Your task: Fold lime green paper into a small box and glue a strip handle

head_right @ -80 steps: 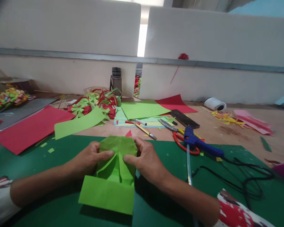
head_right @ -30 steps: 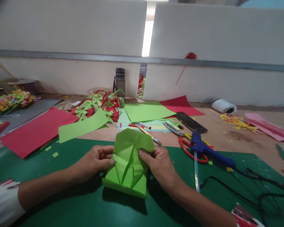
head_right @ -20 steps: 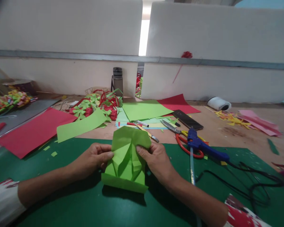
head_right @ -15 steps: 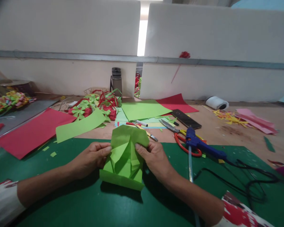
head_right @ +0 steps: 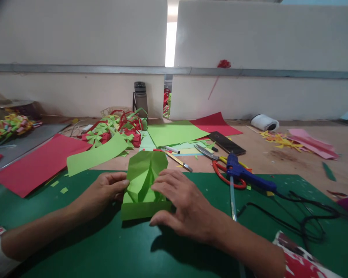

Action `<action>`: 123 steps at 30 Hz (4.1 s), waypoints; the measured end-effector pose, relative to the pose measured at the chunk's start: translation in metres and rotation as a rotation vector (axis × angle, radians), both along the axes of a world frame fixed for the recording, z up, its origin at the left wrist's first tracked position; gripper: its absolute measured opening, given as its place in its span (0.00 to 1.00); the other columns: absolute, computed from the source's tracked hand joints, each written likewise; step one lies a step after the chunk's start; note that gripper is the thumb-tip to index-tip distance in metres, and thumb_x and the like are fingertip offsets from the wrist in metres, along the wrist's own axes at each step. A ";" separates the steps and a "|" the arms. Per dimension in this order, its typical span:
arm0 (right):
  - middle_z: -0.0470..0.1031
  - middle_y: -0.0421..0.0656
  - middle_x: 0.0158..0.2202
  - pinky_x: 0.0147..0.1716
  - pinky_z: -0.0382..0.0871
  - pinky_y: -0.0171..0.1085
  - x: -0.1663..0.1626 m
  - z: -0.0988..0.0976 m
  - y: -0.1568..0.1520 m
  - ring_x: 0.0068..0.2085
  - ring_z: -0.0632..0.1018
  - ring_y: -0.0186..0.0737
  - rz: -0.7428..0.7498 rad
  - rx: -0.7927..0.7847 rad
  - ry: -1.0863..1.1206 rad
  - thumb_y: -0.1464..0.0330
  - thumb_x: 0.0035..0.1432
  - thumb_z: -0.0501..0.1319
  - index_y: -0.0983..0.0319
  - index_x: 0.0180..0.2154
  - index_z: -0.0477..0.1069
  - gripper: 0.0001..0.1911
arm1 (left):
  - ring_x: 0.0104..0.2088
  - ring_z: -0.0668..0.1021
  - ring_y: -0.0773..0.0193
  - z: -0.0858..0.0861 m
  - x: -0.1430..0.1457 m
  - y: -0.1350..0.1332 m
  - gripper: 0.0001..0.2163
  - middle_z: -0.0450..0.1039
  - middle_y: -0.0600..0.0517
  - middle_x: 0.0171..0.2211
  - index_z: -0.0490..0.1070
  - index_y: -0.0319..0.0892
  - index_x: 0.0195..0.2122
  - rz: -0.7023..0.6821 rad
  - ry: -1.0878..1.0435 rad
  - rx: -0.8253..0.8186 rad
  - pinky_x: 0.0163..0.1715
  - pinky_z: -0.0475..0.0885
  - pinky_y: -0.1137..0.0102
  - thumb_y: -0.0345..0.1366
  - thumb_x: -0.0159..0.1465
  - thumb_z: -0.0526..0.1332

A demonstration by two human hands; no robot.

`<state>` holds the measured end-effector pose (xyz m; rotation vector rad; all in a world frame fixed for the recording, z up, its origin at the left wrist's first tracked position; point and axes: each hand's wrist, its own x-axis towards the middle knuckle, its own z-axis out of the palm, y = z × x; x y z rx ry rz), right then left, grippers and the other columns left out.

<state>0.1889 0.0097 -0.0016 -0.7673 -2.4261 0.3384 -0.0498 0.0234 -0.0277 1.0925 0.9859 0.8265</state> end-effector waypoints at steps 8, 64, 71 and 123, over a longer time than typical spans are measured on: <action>0.71 0.49 0.42 0.48 0.65 0.46 -0.007 -0.016 -0.004 0.51 0.67 0.46 -0.002 0.148 -0.173 0.82 0.54 0.53 0.63 0.30 0.68 0.10 | 0.26 0.76 0.67 0.011 -0.006 -0.011 0.08 0.76 0.49 0.28 0.73 0.36 0.35 -0.015 0.248 -0.014 0.26 0.69 0.74 0.35 0.56 0.61; 0.69 0.38 0.22 0.23 0.53 0.33 0.006 0.001 -0.033 0.21 0.67 0.32 -0.055 -0.113 -0.312 0.68 0.63 0.50 0.61 0.31 0.66 0.10 | 0.28 0.73 0.65 0.013 0.033 -0.005 0.20 0.71 0.54 0.28 0.70 0.38 0.43 -0.205 0.542 0.309 0.27 0.65 0.73 0.25 0.49 0.52; 0.55 0.34 0.19 0.22 0.48 0.33 0.008 0.006 -0.025 0.20 0.57 0.30 -0.200 -0.350 -0.333 0.58 0.65 0.43 0.60 0.21 0.55 0.22 | 0.36 0.76 0.60 0.020 0.035 0.002 0.22 0.76 0.49 0.38 0.71 0.38 0.45 -0.377 0.493 0.297 0.33 0.70 0.70 0.24 0.49 0.52; 0.73 0.41 0.23 0.23 0.52 0.32 0.024 0.001 -0.030 0.24 0.71 0.34 -0.160 -0.203 -0.487 0.78 0.54 0.53 0.62 0.32 0.70 0.09 | 0.33 0.74 0.65 0.048 0.046 -0.031 0.11 0.71 0.51 0.34 0.71 0.42 0.38 -0.927 0.912 0.850 0.29 0.65 0.75 0.22 0.57 0.56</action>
